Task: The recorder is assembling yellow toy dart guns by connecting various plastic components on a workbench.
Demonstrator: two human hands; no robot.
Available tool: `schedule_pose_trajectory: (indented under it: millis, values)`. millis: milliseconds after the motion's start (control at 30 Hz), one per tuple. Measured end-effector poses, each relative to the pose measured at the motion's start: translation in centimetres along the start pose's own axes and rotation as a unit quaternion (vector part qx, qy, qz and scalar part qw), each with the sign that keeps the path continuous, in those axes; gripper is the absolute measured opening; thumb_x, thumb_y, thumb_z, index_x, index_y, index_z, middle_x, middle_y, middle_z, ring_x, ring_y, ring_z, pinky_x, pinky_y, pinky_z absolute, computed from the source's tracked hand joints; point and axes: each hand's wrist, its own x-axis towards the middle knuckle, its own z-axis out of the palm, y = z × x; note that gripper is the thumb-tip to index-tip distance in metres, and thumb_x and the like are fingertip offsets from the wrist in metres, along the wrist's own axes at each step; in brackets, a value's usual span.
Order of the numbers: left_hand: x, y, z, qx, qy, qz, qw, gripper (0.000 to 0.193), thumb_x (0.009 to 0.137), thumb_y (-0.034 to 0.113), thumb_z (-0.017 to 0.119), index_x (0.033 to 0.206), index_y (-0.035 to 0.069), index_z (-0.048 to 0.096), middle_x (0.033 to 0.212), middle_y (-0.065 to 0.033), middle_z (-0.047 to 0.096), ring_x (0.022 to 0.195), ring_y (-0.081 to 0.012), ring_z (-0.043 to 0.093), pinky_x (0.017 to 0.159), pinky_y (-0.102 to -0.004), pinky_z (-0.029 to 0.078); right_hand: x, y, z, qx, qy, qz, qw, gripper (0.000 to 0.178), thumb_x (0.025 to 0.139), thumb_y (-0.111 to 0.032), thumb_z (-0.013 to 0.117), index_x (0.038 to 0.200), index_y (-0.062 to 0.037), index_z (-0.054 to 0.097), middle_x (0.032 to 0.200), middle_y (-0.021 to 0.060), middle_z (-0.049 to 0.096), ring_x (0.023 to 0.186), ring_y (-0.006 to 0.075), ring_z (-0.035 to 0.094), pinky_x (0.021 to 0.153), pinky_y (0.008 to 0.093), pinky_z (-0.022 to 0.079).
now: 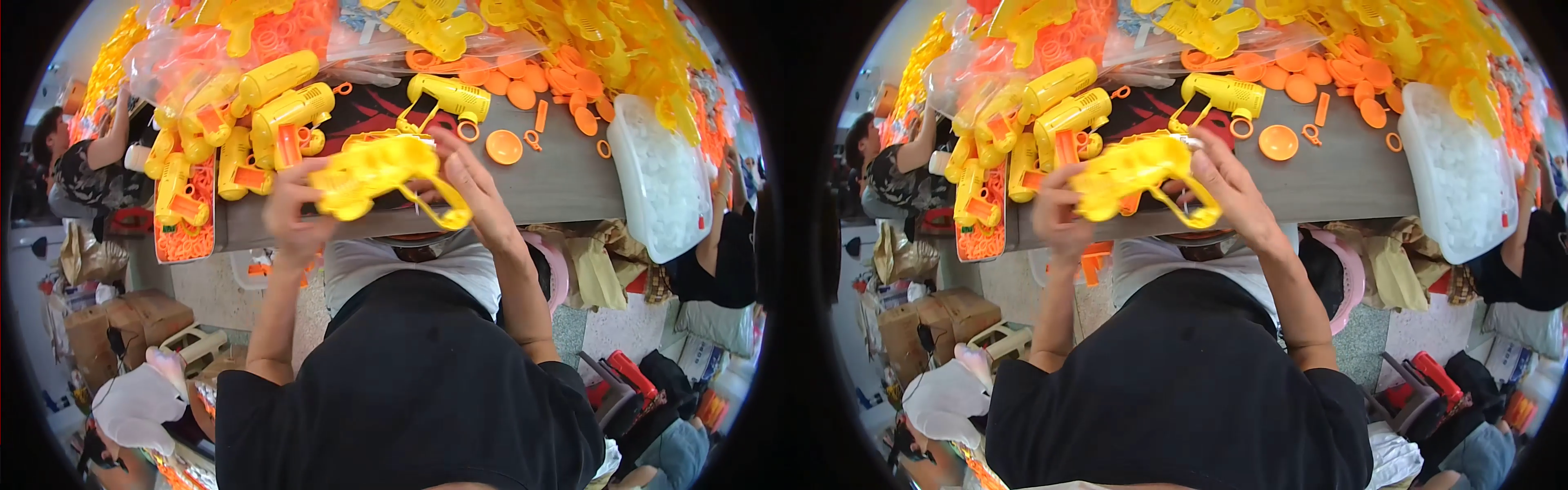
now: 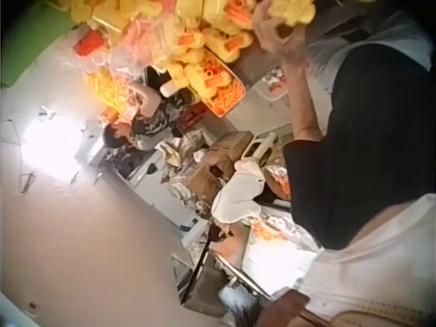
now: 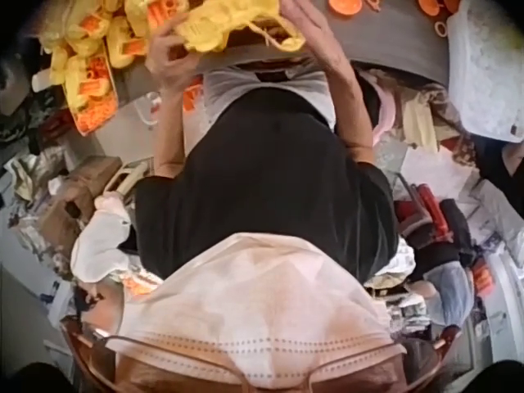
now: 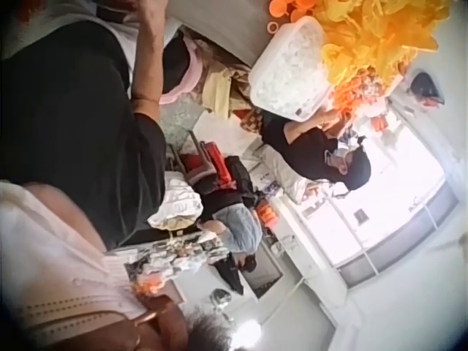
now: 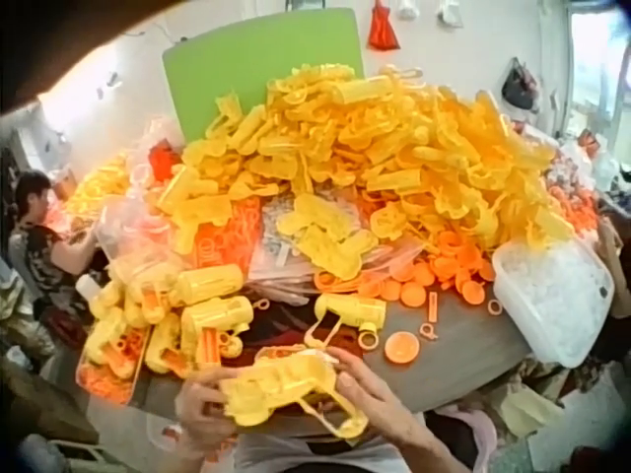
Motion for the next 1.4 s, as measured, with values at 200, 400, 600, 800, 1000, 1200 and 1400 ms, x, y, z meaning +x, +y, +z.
schedule_pose_trajectory:
  millis: [200, 400, 600, 800, 1000, 1200, 1400]
  values:
    - [2.2, 0.6, 6.2, -0.095, -0.126, -0.001, 0.987, 0.06, 0.072, 0.005, 0.085, 0.126, 0.008, 0.059, 0.152, -0.0215, 0.039, 0.137, -0.0368, 0.046, 0.108, -0.0436, 0.045, -3.0, -2.2, -6.5, 0.064, 0.156, -0.04, 0.985, 0.055, 0.097, -0.013, 0.053, 0.148, 0.0004, 0.039, 0.127, 0.015, 0.061, 0.092, 0.0173, 0.068, 0.081, 0.0262, 0.056]
    - [0.4, -1.9, 4.5, 0.021, -0.143, -0.076, 0.987, 0.051, 0.076, 0.011, 0.083, 0.123, 0.007, 0.062, 0.147, -0.0154, 0.046, 0.133, -0.0343, 0.047, 0.11, -0.0439, 0.042, -6.1, -1.9, -15.5, 0.003, 0.374, -0.216, 0.902, 0.054, 0.096, -0.007, 0.06, 0.146, 0.0013, 0.042, 0.133, 0.0169, 0.057, 0.109, 0.0234, 0.063, 0.095, 0.0332, 0.052]
    - [-2.4, -2.7, 4.4, 0.033, -0.208, -0.07, 0.975, 0.062, 0.086, 0.019, 0.074, 0.141, 0.003, 0.051, 0.153, -0.0202, 0.04, 0.143, -0.0395, 0.036, 0.117, -0.0473, 0.031, -3.8, -1.5, -15.5, -0.638, 0.486, -0.183, 0.569, 0.053, 0.092, -0.009, 0.065, 0.142, -0.0004, 0.049, 0.145, 0.0246, 0.045, 0.134, 0.0382, 0.043, 0.114, 0.0453, 0.031]
    - [-3.2, -2.7, 5.1, 0.054, -0.217, -0.075, 0.972, 0.058, 0.092, 0.016, 0.066, 0.144, -0.001, 0.046, 0.157, -0.0234, 0.031, 0.148, -0.0419, 0.025, 0.119, -0.0482, 0.028, 3.6, -2.0, -11.7, -0.59, 0.348, -0.254, 0.683, 0.028, 0.092, -0.009, 0.066, 0.119, -0.0026, 0.066, 0.13, 0.0169, 0.06, 0.125, 0.0333, 0.052, 0.106, 0.0422, 0.042]
    - [-3.3, -2.0, 5.2, 0.051, -0.22, -0.066, 0.972, 0.069, 0.087, 0.018, 0.071, 0.146, -0.001, 0.042, 0.158, -0.0246, 0.028, 0.149, -0.0432, 0.024, 0.119, -0.0478, 0.028, 9.0, -1.5, -10.7, -0.616, 0.234, -0.318, 0.682, 0.022, 0.087, -0.004, 0.067, 0.108, -0.0045, 0.07, 0.111, 0.0114, 0.068, 0.11, 0.0319, 0.059, 0.096, 0.0414, 0.046]
    - [-3.5, -2.2, 5.0, 0.053, -0.226, -0.079, 0.969, 0.067, 0.088, 0.014, 0.069, 0.147, 0.0, 0.042, 0.159, -0.0233, 0.027, 0.15, -0.0424, 0.021, 0.12, -0.0477, 0.026, 13.7, -5.4, -11.3, -0.664, 0.256, -0.315, 0.628, 0.021, 0.084, -0.008, 0.068, 0.105, -0.008, 0.069, 0.104, 0.0076, 0.069, 0.105, 0.0288, 0.06, 0.095, 0.0429, 0.042]
    - [-3.1, -2.4, 5.1, 0.041, -0.23, -0.082, 0.969, 0.066, 0.088, 0.015, 0.069, 0.147, -0.001, 0.043, 0.159, -0.023, 0.027, 0.15, -0.0416, 0.02, 0.12, -0.048, 0.025, 19.8, -7.8, -14.4, -0.756, 0.275, -0.31, 0.507, 0.026, 0.081, -0.015, 0.07, 0.106, -0.0097, 0.069, 0.1, 0.0082, 0.069, 0.104, 0.0294, 0.06, 0.094, 0.043, 0.042]
